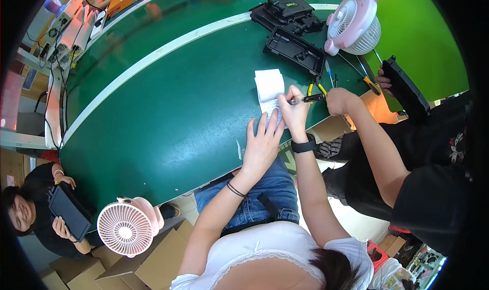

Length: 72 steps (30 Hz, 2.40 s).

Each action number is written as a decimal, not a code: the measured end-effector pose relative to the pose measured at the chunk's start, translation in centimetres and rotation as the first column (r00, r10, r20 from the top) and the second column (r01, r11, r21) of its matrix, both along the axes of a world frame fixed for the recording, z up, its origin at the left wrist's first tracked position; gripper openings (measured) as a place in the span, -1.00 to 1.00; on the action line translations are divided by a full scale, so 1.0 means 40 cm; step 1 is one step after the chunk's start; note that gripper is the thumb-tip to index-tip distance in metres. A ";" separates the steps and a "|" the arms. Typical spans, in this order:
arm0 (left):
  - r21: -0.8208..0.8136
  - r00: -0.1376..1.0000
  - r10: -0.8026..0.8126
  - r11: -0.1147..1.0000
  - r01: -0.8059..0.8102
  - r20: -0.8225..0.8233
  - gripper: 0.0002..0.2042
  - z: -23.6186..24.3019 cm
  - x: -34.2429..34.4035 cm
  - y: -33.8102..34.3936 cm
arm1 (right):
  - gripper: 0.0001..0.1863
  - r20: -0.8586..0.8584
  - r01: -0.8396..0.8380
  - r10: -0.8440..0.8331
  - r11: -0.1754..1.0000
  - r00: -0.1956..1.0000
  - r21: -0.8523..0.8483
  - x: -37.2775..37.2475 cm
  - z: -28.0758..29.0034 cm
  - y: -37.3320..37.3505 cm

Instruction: Inspect electronic device cases and record findings on a notepad at a workshop bench.

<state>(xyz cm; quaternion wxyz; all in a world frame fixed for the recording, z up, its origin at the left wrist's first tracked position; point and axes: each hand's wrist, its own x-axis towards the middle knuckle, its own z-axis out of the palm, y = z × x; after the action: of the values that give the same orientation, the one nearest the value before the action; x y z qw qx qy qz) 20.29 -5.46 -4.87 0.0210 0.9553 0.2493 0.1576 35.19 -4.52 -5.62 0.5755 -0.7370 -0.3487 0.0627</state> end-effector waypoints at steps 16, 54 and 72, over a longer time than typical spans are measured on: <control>0.030 1.000 0.007 1.000 -0.007 -0.021 -0.24 -0.007 0.002 0.003 | -0.69 -0.052 0.005 -0.001 0.996 0.999 0.084 0.017 -0.019 0.003; 0.205 1.000 -0.021 0.979 0.019 0.005 -0.42 -0.022 -0.005 0.012 | -0.69 -0.074 -0.141 0.147 0.987 0.986 0.077 -0.023 -0.022 -0.012; 0.229 0.999 -0.014 0.974 0.005 0.040 -0.55 -0.038 -0.022 -0.012 | -0.74 0.033 -0.122 0.121 0.992 0.992 0.027 -0.046 -0.014 -0.026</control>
<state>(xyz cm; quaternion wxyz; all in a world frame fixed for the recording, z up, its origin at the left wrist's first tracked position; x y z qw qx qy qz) 19.41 -5.93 -6.38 -0.0830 0.9491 0.2244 0.2050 33.33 -5.57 -6.19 0.5758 -0.7069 -0.4027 0.0812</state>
